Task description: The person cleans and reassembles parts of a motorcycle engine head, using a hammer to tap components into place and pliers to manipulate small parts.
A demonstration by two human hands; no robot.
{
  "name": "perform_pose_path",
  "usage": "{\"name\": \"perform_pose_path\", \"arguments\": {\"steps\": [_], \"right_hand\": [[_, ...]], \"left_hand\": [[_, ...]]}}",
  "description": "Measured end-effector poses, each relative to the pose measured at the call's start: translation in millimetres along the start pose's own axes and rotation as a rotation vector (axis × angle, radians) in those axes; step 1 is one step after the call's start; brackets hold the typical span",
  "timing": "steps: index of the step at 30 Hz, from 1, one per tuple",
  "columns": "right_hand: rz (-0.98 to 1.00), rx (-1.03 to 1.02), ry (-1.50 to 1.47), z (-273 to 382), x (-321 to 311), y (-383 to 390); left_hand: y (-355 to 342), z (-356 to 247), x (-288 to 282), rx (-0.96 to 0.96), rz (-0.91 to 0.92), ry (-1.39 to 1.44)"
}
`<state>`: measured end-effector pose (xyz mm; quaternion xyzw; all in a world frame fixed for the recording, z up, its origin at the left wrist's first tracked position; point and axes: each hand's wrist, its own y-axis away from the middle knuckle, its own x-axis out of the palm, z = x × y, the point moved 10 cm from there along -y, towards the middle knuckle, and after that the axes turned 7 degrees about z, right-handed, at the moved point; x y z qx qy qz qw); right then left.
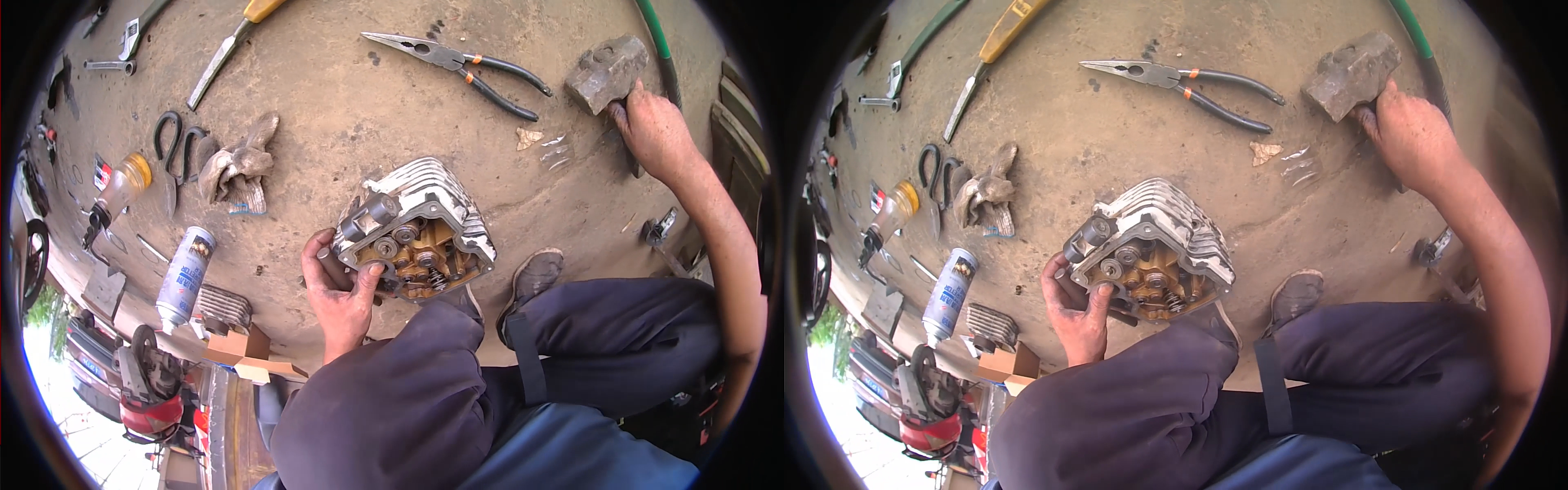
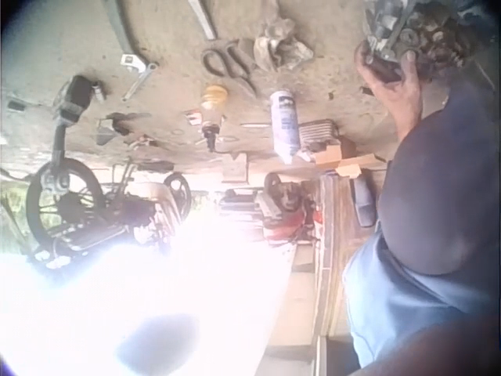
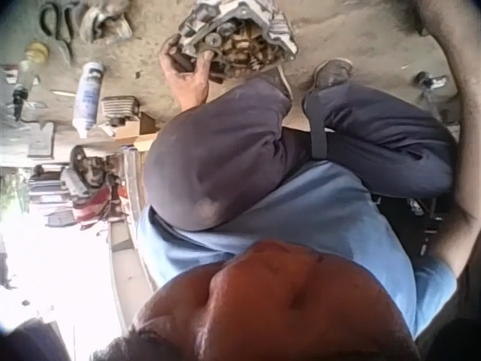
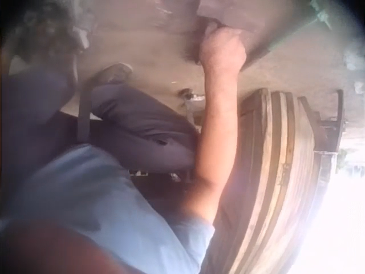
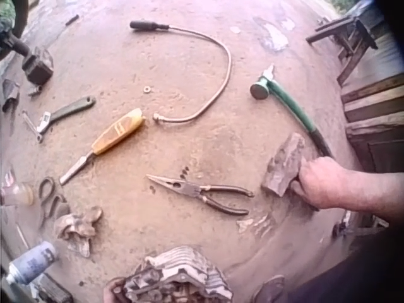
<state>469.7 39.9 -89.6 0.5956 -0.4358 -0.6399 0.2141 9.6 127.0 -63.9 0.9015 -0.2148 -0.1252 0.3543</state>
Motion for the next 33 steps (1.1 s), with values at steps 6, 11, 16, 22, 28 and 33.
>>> {"name": "perform_pose_path", "arguments": {"steps": [6, 11, 16, 22, 28, 33], "right_hand": [[-0.006, 0.010, -0.014, -11.8, 7.6, 4.9], [-0.058, -0.056, 0.006, 0.1, 3.0, 3.8], [-0.107, -0.128, 0.015, 3.7, 3.8, 5.4], [-0.032, -0.093, 0.048, -2.9, 3.1, 2.6], [-0.071, -0.048, -0.069, 2.0, -4.4, 2.3], [-0.098, -0.071, -0.115, 3.8, -8.1, 5.8]], "left_hand": [[-1.4, 9.0, 7.5, -0.082, -0.012, 0.051], [-3.6, 10.7, 5.1, -0.161, -0.055, 0.095], [0.8, 12.8, -1.6, -0.234, -0.055, 0.065], [-0.1, 14.7, 5.1, -0.315, -0.051, 0.126], [-3.0, 9.2, 12.7, -0.368, -0.070, 0.154], [-0.2, 8.9, 11.4, -0.377, -0.083, 0.160]]}}
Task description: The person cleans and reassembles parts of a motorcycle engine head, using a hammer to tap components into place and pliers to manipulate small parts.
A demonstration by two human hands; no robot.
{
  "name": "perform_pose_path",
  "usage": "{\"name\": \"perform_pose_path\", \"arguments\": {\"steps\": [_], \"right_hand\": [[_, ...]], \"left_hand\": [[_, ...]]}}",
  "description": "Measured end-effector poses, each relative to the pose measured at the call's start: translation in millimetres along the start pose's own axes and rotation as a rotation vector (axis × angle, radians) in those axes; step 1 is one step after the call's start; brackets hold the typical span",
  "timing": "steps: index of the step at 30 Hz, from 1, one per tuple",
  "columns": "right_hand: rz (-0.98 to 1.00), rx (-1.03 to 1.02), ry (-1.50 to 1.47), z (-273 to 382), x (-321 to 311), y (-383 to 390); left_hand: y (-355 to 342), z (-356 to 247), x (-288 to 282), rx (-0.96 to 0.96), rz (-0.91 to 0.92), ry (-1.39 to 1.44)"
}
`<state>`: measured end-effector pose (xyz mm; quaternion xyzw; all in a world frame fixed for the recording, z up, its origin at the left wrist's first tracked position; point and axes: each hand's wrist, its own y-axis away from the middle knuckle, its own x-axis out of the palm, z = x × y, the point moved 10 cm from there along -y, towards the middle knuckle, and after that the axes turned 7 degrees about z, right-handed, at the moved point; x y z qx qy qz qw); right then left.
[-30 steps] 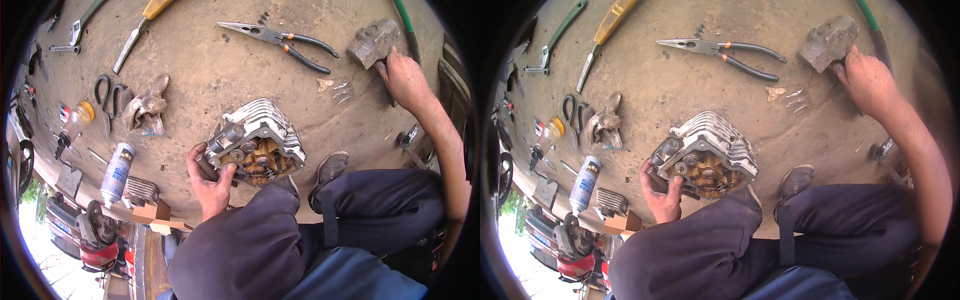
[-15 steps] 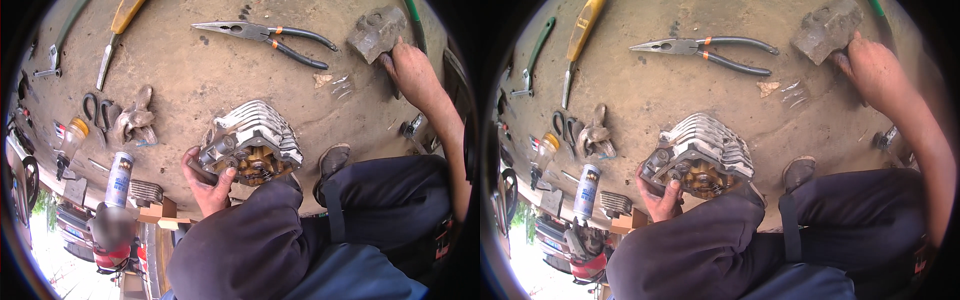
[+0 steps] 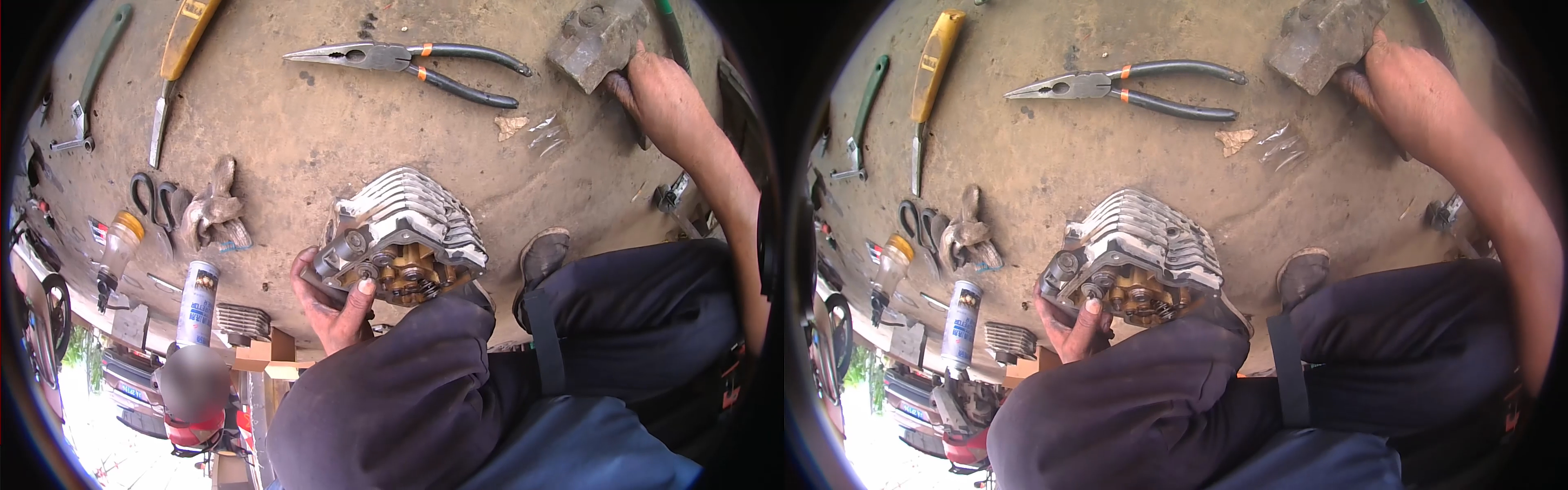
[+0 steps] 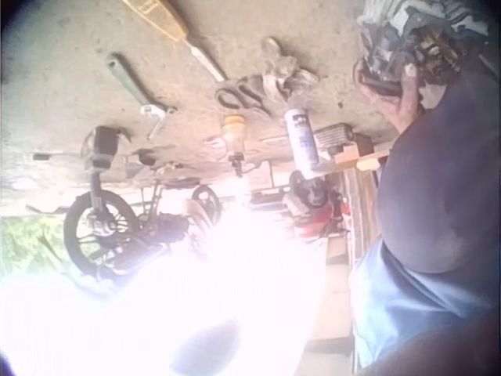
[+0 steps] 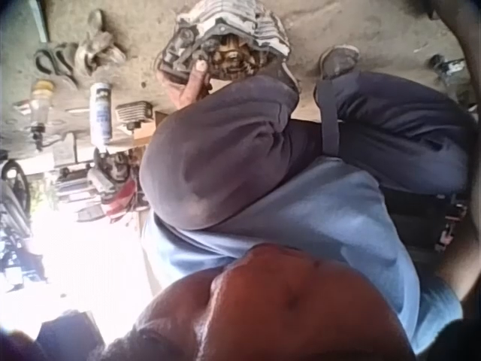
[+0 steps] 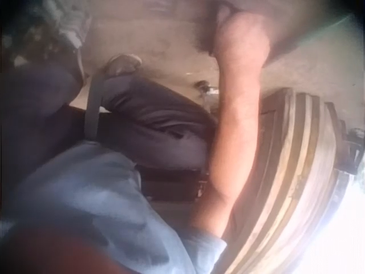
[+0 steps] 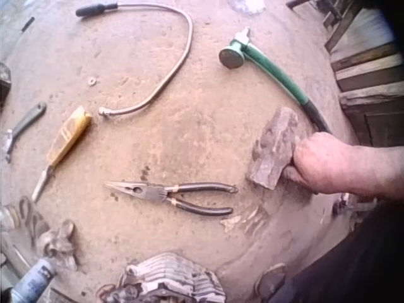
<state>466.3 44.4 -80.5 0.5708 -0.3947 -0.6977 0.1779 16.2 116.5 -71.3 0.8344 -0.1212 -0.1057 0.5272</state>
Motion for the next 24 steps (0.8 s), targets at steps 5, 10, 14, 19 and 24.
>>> {"name": "perform_pose_path", "arguments": {"steps": [5, 10, 14, 19, 24], "right_hand": [[0.033, -0.009, 0.025, 1.8, 0.3, -1.5], [-0.045, 0.002, -0.088, 2.8, -8.8, -0.5], [0.102, 0.056, -0.007, 2.4, 3.8, -6.7], [0.103, 0.041, 0.061, -0.1, 2.8, -3.8], [0.157, 0.091, 0.085, -11.0, 8.2, -6.3]], "left_hand": [[-2.0, -0.7, 0.8, 0.023, 0.027, 0.005], [-3.6, 0.4, 4.8, 0.054, 0.027, 0.020], [1.7, 1.1, -3.3, 0.100, 0.007, 0.053], [1.9, 1.4, 1.2, 0.108, 0.015, 0.082], [7.2, -0.8, 11.0, 0.058, 0.007, 0.135]]}}
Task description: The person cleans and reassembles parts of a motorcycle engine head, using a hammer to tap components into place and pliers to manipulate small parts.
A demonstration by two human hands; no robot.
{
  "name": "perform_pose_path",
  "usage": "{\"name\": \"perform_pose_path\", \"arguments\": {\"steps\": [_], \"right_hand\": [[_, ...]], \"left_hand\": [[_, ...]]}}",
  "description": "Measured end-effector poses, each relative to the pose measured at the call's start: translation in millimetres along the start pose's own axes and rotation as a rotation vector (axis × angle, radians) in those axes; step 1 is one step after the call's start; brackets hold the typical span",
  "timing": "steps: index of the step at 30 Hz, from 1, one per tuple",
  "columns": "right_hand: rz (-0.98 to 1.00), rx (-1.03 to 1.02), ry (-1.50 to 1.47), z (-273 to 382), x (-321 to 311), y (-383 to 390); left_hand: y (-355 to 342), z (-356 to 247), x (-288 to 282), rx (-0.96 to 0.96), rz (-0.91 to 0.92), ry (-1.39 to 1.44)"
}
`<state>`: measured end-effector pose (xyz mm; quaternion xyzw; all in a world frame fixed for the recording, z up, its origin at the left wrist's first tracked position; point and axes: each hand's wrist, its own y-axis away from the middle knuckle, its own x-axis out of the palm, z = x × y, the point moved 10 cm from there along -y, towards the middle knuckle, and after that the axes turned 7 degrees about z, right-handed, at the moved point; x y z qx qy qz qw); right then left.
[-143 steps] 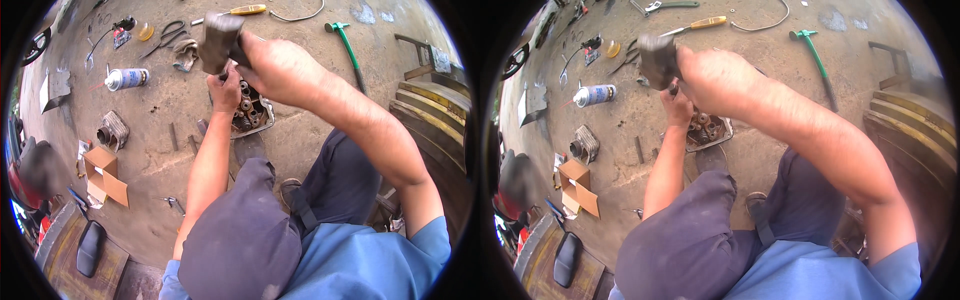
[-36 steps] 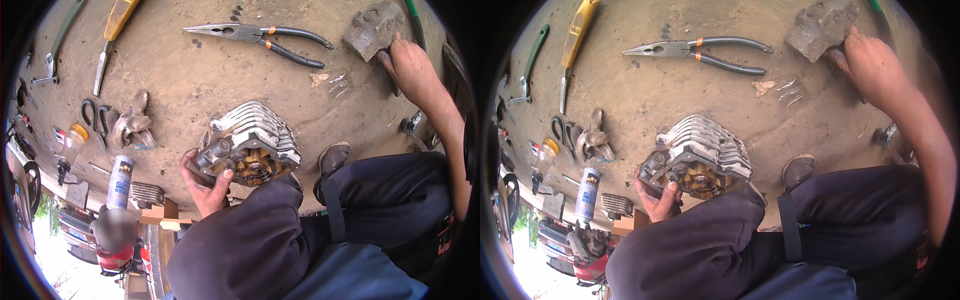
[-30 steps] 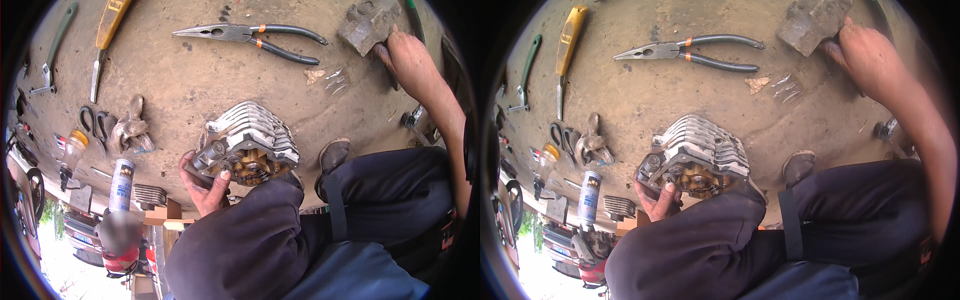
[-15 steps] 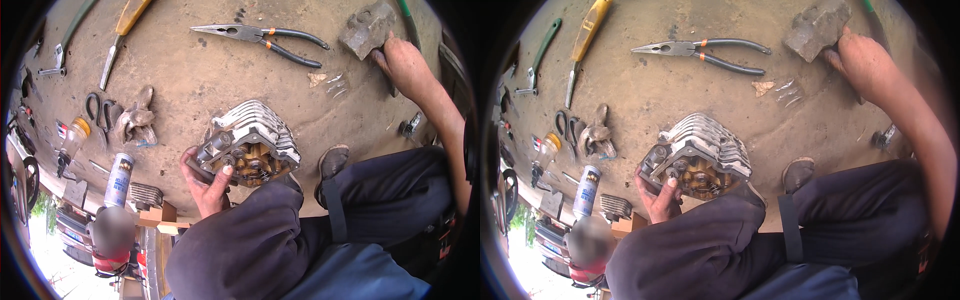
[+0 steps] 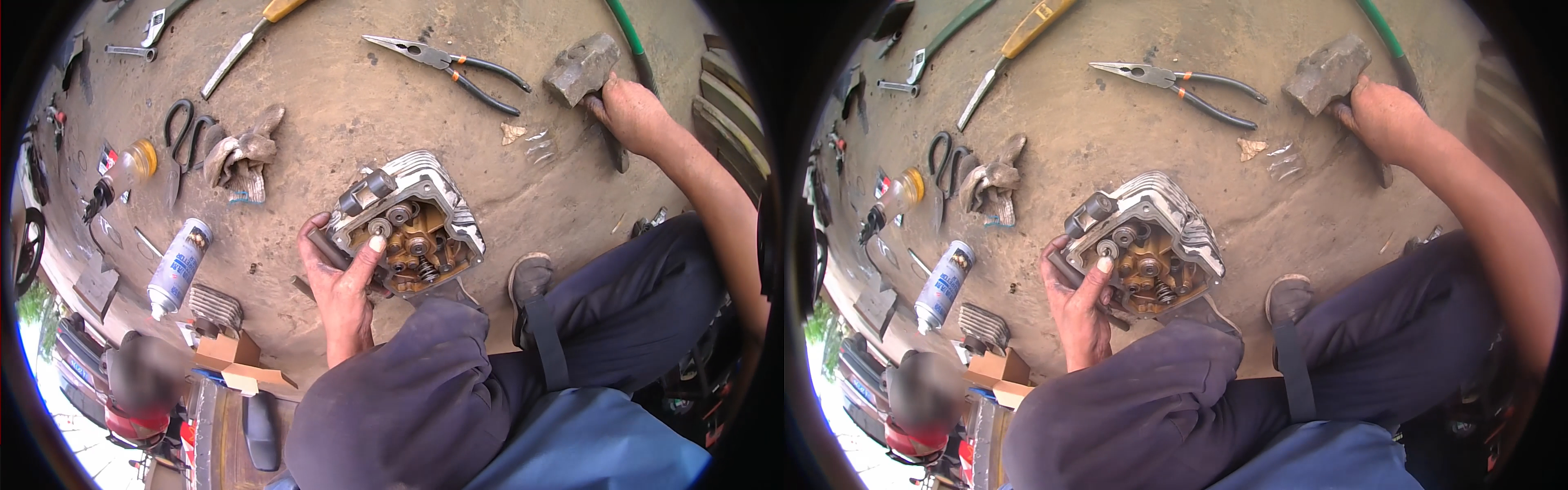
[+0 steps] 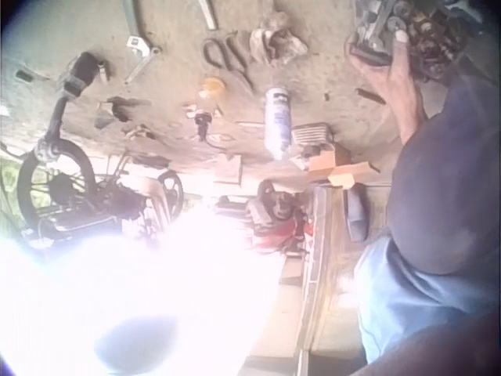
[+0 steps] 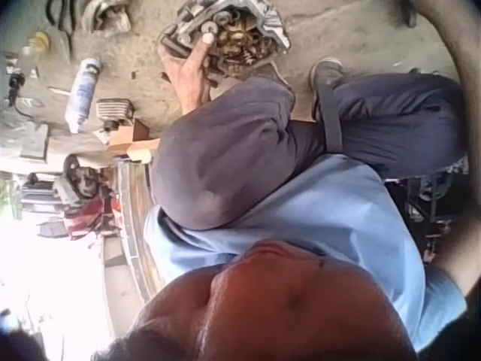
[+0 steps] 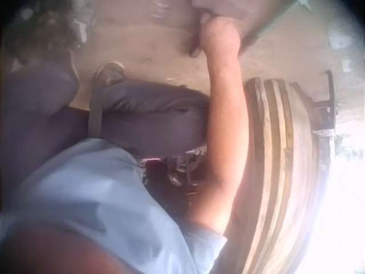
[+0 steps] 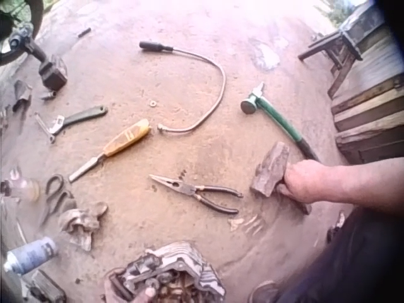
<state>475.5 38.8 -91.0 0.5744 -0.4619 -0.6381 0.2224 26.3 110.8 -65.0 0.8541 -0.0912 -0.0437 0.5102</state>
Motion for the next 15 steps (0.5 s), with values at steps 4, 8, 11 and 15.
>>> {"name": "perform_pose_path", "arguments": {"steps": [4, 8, 11, 15], "right_hand": [[0.046, 0.022, 0.105, -6.5, 10.4, -6.6], [0.115, 0.051, 0.165, 16.6, -5.7, -6.3], [0.091, 0.048, 0.214, 7.9, -1.4, -6.6], [0.160, 0.146, 0.014, 24.5, -1.3, 3.8]], "left_hand": [[1.8, -0.5, -0.7, 0.096, -0.004, 0.012], [3.2, 4.8, -18.4, 0.288, -0.039, 0.043], [2.1, 8.3, -16.7, 0.383, -0.024, 0.037], [7.1, 14.0, -31.2, 0.547, -0.137, -0.133]]}}
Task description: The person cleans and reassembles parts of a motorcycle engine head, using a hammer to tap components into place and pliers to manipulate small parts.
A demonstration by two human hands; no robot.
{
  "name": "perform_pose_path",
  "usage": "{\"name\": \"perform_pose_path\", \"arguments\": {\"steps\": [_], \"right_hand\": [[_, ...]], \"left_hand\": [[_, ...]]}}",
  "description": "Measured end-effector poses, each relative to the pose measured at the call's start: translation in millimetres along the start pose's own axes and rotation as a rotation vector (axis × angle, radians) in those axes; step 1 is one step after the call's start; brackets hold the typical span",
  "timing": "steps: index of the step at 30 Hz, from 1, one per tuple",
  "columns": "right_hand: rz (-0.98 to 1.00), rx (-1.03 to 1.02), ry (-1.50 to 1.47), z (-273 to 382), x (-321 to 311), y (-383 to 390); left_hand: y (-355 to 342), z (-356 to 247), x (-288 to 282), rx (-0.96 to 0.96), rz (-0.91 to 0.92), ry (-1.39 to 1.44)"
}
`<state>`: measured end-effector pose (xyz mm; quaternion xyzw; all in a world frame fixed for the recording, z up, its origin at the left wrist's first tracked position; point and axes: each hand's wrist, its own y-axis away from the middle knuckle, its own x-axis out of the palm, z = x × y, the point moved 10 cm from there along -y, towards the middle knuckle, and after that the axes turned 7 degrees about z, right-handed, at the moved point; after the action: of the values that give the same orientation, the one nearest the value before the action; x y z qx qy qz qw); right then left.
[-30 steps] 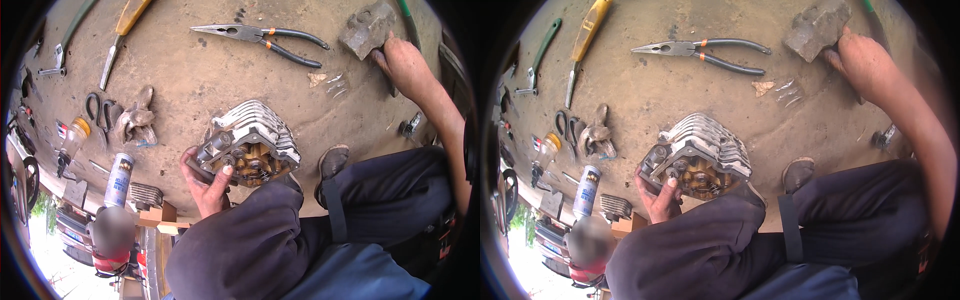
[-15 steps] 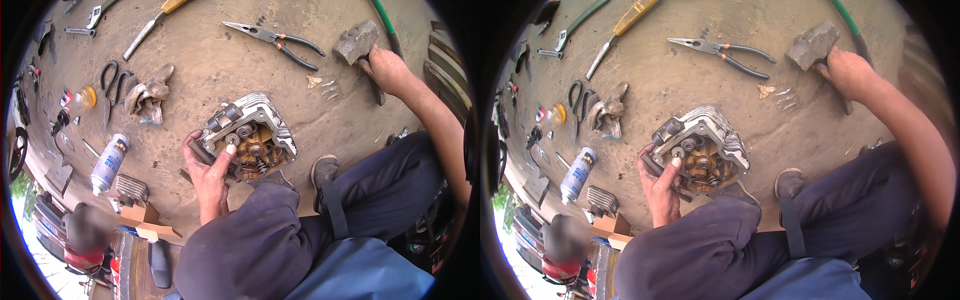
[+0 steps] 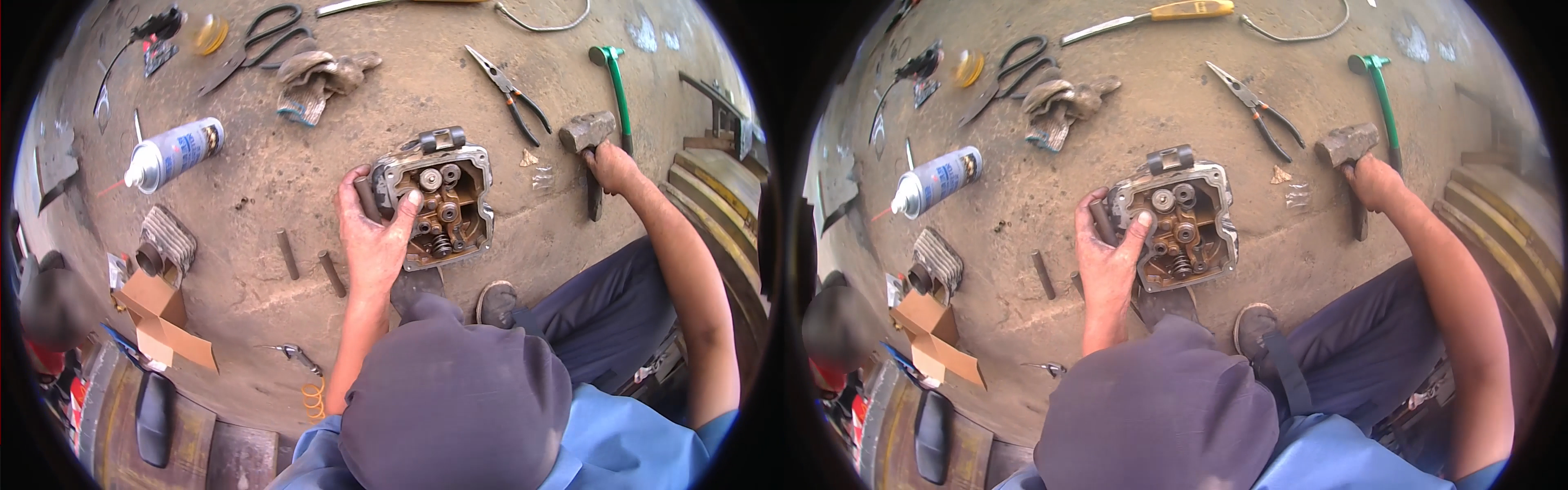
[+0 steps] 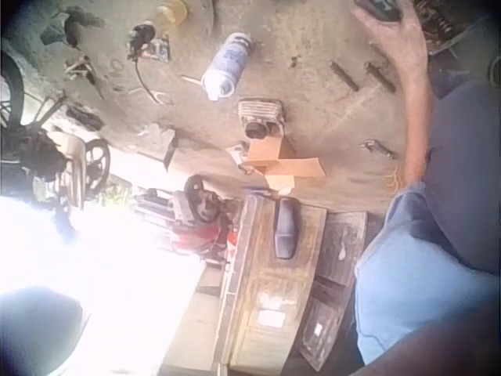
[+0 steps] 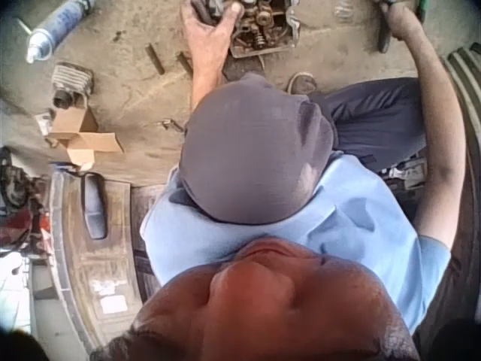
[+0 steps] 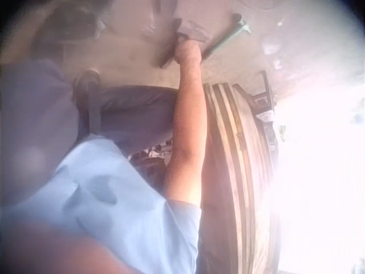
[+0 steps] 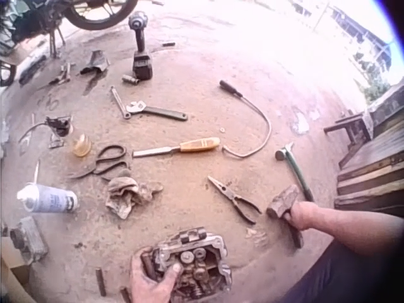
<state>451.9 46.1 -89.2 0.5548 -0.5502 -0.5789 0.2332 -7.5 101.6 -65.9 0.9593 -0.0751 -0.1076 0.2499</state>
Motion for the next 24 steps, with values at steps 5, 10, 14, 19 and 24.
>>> {"name": "perform_pose_path", "arguments": {"steps": [5, 10, 14, 19, 24], "right_hand": [[-0.038, -0.062, 0.159, -10.4, 6.5, -13.1], [0.092, 0.020, 0.090, -19.0, 19.4, -25.5], [0.063, 0.087, -0.042, -25.1, 16.4, -23.2], [0.106, 0.020, 0.296, -5.0, 18.6, -23.8], [-0.009, -0.120, 0.515, -23.8, 25.0, -41.3]], "left_hand": [[1.8, -3.0, -4.0, -0.028, -0.050, 0.041], [1.6, 0.7, -9.7, -0.038, -0.027, 0.079], [2.2, 11.3, -13.4, -0.057, -0.042, 0.176], [2.2, 8.7, -23.9, -0.046, -0.044, 0.101], [1.0, -10.2, -18.3, 0.011, 0.002, 0.027]]}}
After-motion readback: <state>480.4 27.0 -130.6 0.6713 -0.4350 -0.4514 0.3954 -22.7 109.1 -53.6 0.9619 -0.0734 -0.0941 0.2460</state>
